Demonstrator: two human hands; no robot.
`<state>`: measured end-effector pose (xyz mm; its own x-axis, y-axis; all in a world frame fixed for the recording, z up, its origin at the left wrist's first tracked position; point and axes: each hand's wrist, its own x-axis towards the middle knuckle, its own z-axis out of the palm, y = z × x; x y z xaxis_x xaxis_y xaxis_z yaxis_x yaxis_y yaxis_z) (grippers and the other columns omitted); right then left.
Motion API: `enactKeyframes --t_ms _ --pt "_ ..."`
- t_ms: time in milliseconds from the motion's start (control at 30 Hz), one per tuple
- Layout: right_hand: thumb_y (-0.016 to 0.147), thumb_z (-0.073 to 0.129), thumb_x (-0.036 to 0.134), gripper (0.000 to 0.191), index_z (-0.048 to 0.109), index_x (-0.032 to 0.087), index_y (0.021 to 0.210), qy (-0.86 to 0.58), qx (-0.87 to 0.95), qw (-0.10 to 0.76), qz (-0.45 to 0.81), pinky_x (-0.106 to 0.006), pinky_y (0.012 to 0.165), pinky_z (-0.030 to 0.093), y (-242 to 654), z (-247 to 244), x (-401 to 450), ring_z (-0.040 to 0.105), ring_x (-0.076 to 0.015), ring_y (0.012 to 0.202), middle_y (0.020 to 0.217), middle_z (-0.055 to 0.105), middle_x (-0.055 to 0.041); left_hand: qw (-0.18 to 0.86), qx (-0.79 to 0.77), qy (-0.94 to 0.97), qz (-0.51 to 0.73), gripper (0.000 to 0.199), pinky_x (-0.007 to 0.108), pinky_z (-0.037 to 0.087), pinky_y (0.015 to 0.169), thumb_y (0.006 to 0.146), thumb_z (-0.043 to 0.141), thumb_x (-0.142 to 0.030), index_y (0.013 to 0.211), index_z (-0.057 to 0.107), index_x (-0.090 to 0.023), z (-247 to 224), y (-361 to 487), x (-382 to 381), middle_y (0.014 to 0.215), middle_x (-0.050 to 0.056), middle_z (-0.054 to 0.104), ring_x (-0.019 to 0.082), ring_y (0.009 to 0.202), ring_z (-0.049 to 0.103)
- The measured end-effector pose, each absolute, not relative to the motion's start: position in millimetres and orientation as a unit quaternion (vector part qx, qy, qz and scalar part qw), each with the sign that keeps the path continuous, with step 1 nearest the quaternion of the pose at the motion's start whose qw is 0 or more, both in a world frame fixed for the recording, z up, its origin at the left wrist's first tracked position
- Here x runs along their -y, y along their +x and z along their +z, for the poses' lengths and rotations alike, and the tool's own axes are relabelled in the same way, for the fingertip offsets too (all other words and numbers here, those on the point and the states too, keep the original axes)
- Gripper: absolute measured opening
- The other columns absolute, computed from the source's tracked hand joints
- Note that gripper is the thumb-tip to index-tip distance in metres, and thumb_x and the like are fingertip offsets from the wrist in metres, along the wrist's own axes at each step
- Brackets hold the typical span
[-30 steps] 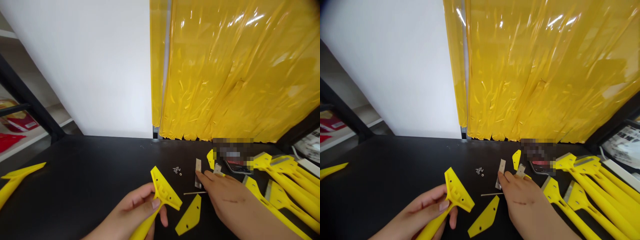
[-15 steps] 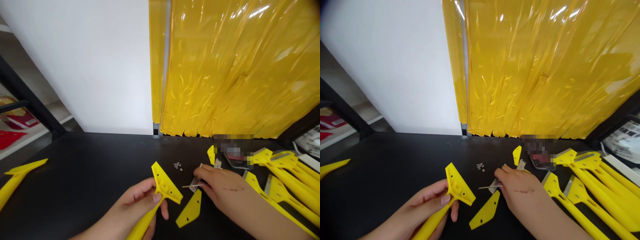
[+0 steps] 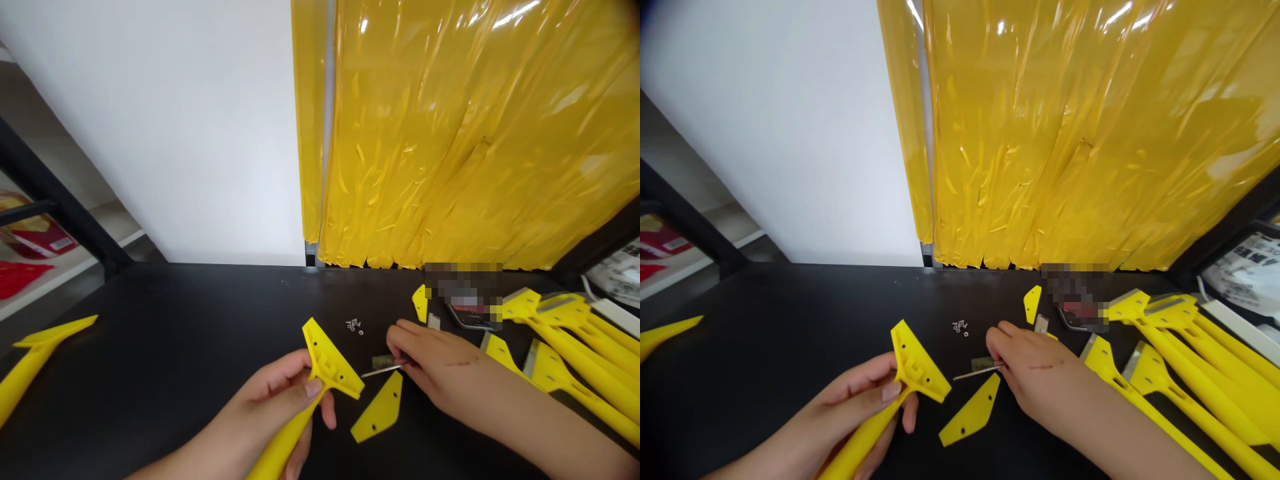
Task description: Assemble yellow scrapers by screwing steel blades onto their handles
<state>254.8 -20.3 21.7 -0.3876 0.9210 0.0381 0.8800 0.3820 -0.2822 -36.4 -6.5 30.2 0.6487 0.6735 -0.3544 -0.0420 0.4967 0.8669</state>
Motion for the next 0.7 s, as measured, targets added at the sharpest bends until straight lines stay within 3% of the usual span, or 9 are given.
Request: enactKeyframes --t_ms 133,267,367,500,600,700 --pt "0.097 0.044 0.006 0.032 0.06 0.024 0.119 -0.55 0.815 0.136 0.118 -0.038 0.081 0.051 252 24 15 0.067 -0.0221 0.091 0.107 0.063 -0.0044 0.788 -0.356 0.445 0.233 0.031 0.015 0.045 0.035 0.099 0.061 -0.047 0.093 0.064 -0.018 30 -36 6 0.066 -0.001 0.063 0.005 0.036 0.047" --pt "0.104 0.043 0.016 0.022 0.063 0.025 0.102 -0.549 0.798 0.193 0.154 -0.032 0.08 0.049 242 41 20 0.062 -0.0164 0.085 0.102 0.06 -0.0022 0.795 -0.348 0.42 0.265 0.024 0.018 0.051 0.041 0.097 0.064 -0.043 0.099 0.061 -0.019 21 -36 6 0.074 0.002 0.07 0.01 0.043 0.06" --pt "0.106 0.05 0.03 0.02 0.061 0.024 0.09 -0.555 0.721 0.282 0.305 -0.028 0.07 0.044 231 53 31 0.053 -0.0148 0.078 0.087 0.055 0.0008 0.811 -0.335 0.415 0.239 0.029 0.016 0.045 0.038 0.097 0.063 -0.048 0.108 0.06 -0.021 12 -37 6 0.074 0.002 0.07 0.012 0.042 0.063" --pt "0.096 0.069 0.045 0.023 0.064 0.023 0.091 -0.498 0.533 0.401 0.554 -0.025 0.058 0.032 217 56 43 0.039 -0.0116 0.065 0.075 0.05 0.0042 0.798 -0.314 0.462 0.226 0.031 0.013 0.035 0.04 0.094 0.07 -0.047 0.11 0.065 -0.021 10 -35 7 0.087 0.003 0.071 0.003 0.04 0.054" --pt "0.09 0.076 0.045 0.028 0.06 0.023 0.087 -0.461 0.434 0.434 0.64 -0.025 0.052 0.02 209 51 46 0.029 -0.0095 0.058 0.065 0.044 0.0069 0.804 -0.282 0.468 0.233 0.039 0.014 0.042 0.054 0.086 0.084 -0.038 0.118 0.067 -0.023 16 -34 9 0.092 0.002 0.072 0.003 0.054 0.055" --pt "0.091 0.076 0.046 0.031 0.058 0.022 0.085 -0.444 0.419 0.439 0.659 -0.025 0.051 0.017 202 43 46 0.027 -0.0078 0.055 0.064 0.046 0.0075 0.813 -0.259 0.468 0.23 0.047 0.018 0.046 0.068 0.08 0.09 -0.033 0.121 0.069 -0.023 22 -35 13 0.094 0.003 0.073 0.008 0.072 0.06"
